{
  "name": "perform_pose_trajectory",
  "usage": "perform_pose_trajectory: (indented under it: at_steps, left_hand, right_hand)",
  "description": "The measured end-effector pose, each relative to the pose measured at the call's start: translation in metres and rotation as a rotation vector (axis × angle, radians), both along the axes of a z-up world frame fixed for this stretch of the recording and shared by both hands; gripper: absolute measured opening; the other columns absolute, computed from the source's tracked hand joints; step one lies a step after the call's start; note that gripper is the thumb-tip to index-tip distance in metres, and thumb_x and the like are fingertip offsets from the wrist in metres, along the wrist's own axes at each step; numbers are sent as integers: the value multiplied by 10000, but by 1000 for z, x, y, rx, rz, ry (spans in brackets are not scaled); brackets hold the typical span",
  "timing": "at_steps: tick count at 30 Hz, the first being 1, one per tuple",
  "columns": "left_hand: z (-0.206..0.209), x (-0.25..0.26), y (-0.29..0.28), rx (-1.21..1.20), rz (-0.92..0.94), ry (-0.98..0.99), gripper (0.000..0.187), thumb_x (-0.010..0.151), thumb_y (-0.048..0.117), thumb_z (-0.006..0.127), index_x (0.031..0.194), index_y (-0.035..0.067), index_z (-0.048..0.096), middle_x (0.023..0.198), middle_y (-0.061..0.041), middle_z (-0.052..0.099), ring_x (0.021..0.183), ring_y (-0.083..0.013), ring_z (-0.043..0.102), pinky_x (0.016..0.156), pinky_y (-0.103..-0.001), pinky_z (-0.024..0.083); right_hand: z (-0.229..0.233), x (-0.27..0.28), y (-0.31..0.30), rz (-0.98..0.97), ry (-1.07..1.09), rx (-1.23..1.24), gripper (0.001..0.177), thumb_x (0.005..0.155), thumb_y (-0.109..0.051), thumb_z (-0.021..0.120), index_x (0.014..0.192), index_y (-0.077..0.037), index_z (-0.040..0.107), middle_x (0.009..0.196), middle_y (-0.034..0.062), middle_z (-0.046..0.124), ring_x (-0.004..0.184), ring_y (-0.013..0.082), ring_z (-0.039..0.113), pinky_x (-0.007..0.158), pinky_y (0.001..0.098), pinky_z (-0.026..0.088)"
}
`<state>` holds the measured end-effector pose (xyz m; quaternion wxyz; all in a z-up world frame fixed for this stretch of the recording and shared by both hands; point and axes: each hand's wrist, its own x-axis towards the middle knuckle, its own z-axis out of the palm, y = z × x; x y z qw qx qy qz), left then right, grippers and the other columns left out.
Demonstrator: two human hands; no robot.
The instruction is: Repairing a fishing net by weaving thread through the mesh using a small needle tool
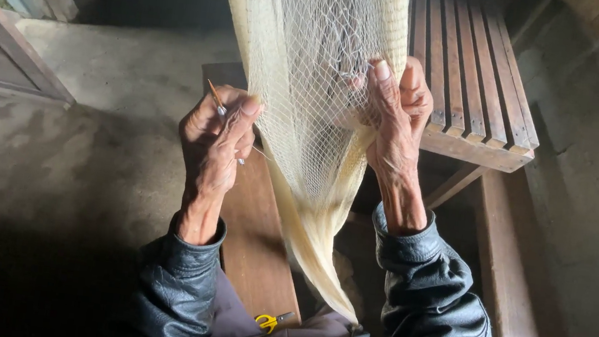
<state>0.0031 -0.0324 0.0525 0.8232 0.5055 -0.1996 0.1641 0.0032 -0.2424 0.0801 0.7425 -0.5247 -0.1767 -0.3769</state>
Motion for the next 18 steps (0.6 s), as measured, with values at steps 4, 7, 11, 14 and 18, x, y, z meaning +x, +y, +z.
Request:
perform_pose_trajectory:
  at_steps: [4, 7, 11, 14, 18]
  left_hand:
    - [0, -9, 14, 8, 32, 6, 85, 967, 80, 768, 928, 43, 703, 592, 16, 490, 429, -4, 400, 373, -177, 339]
    - [-5, -9, 27, 15, 63, -2, 95, 956, 86, 787, 941, 40, 704, 606, 1, 491, 427, -16, 407, 377, -190, 354]
    - [-6, -6, 36, 15, 60, -42, 94, 961, 87, 779, 941, 35, 703, 667, -21, 549, 424, -19, 435, 384, -187, 376]
    - [-11, -2, 39, 7, 45, -46, 96, 960, 90, 778, 946, 31, 705, 684, -31, 567, 426, -20, 438, 383, -187, 376]
    - [-17, 4, 40, 17, 4, -46, 95, 976, 92, 759, 954, 23, 698, 726, -35, 581, 444, -11, 449, 391, -186, 381]
  right_hand:
    - [-2, -4, 10, 4, 21, 15, 149, 976, -243, 754, 1059, -130, 701, 858, 5, 676, 857, 104, 625, 920, 346, 560]
    - [-6, -4, 16, -12, 28, -21, 152, 988, -275, 753, 1061, -154, 698, 896, -18, 681, 881, 72, 591, 968, 325, 504]
    - [-4, -2, 31, -22, 78, 13, 160, 973, -295, 768, 1064, -177, 712, 881, -20, 681, 863, 98, 599, 918, 325, 499]
    - [2, -9, 41, -20, 107, 74, 160, 952, -313, 785, 1028, -192, 712, 849, -40, 673, 842, 90, 600, 888, 304, 497]
    - [4, -13, 53, -78, 79, 60, 183, 966, -322, 765, 1082, -188, 718, 875, -46, 679, 867, 60, 599, 908, 302, 487]
